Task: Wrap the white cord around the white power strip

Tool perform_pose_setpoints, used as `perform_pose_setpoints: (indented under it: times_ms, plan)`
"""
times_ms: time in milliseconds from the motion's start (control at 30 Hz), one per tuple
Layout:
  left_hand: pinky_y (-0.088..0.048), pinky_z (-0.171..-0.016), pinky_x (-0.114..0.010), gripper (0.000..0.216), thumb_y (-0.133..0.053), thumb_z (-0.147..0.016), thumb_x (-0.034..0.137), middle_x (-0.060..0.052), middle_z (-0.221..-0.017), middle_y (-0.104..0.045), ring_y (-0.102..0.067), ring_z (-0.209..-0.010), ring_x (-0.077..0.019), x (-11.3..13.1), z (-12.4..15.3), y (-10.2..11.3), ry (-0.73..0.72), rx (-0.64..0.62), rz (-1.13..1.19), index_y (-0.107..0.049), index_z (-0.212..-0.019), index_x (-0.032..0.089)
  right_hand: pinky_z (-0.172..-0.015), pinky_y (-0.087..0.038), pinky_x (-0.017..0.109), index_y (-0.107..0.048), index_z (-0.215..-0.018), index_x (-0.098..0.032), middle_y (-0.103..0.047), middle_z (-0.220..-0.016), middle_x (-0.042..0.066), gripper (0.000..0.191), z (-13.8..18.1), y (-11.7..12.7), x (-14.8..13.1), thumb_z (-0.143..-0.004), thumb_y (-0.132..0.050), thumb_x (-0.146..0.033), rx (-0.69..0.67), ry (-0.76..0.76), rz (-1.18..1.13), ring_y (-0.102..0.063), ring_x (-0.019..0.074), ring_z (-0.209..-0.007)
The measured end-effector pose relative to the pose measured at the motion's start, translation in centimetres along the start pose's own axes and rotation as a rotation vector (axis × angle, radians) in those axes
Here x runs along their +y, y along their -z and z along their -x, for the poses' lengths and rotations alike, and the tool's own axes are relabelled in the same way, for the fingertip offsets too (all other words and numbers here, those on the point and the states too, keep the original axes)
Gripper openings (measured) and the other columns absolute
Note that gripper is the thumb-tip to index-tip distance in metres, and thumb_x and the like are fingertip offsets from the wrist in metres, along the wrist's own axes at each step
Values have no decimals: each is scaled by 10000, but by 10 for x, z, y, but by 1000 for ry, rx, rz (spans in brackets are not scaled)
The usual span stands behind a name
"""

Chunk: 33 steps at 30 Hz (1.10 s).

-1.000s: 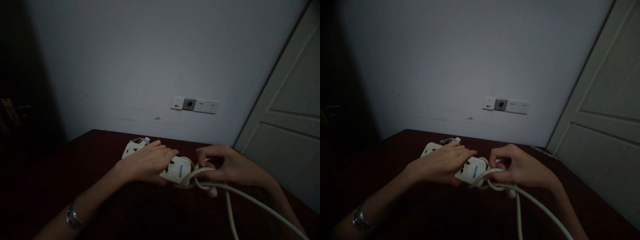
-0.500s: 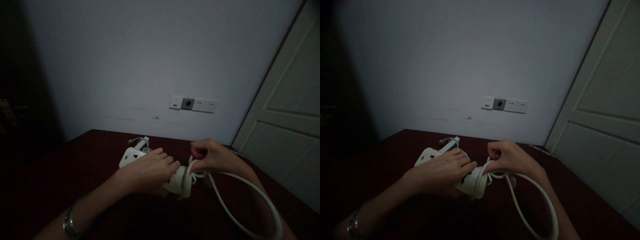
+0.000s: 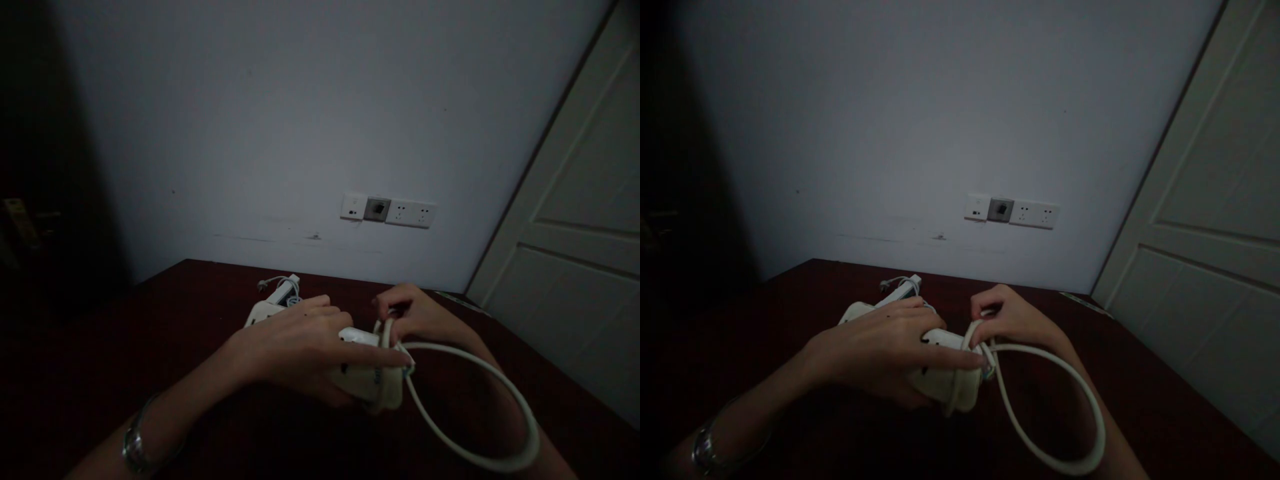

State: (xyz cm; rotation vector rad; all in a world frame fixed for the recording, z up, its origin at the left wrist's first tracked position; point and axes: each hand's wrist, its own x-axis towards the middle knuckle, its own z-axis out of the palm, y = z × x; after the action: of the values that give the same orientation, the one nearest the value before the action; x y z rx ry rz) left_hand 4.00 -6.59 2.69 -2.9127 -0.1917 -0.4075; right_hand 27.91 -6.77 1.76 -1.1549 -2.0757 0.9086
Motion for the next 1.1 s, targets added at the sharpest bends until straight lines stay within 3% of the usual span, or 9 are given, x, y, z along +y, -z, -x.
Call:
perform_pose_setpoints:
  times_ms: [200,500,700,900,1000,1100]
  plan:
    - [-351,-851,-325,648,-655,-732,417,-34,-1046,-618,-544,-926,-188,-19,11,7,58,90,125,-417,-1330,337,-552,-379,230,-559,-625,-143,-547,-615,-3,393,2,8,5,-623,-710,-506,59,76,-94,-483,113,-600]
    - [-402,-781,-304,682,-679,-686,364,-41,-945,-659,-550,-813,-166,-48,20,2,140,175,319,-456,-1322,259,-500,-398,223,-559,-731,-147,-578,-644,14,340,7,19,9,-721,-642,-477,236,-116,-36,-522,113,-567]
    - [-425,-776,-293,665,-685,-678,344,-58,-1057,-655,-568,-848,-162,-60,21,-4,158,231,380,-482,-1301,233,-491,-380,216,-568,-716,-157,-565,-610,-2,376,11,32,17,-712,-619,-530,361,-143,149,-512,115,-556]
    - [-468,-706,-275,628,-693,-662,312,-74,-1066,-657,-601,-849,-173,-72,34,6,243,335,432,-532,-1260,205,-451,-329,243,-579,-666,-162,-529,-510,10,422,21,74,66,-707,-573,-582,593,-280,450,-476,133,-475]
    - [-484,-745,-287,637,-703,-645,301,-80,-1071,-659,-613,-894,-194,-73,46,18,262,398,399,-540,-1252,198,-463,-331,276,-580,-629,-176,-537,-474,33,375,37,96,98,-667,-612,-548,787,-394,565,-488,163,-454]
    - [-481,-818,-309,652,-720,-620,301,-84,-1101,-649,-612,-948,-214,-74,61,29,295,499,353,-551,-1242,205,-486,-332,309,-566,-619,-183,-570,-500,92,303,59,107,120,-722,-569,-469,876,-439,612,-523,196,-471]
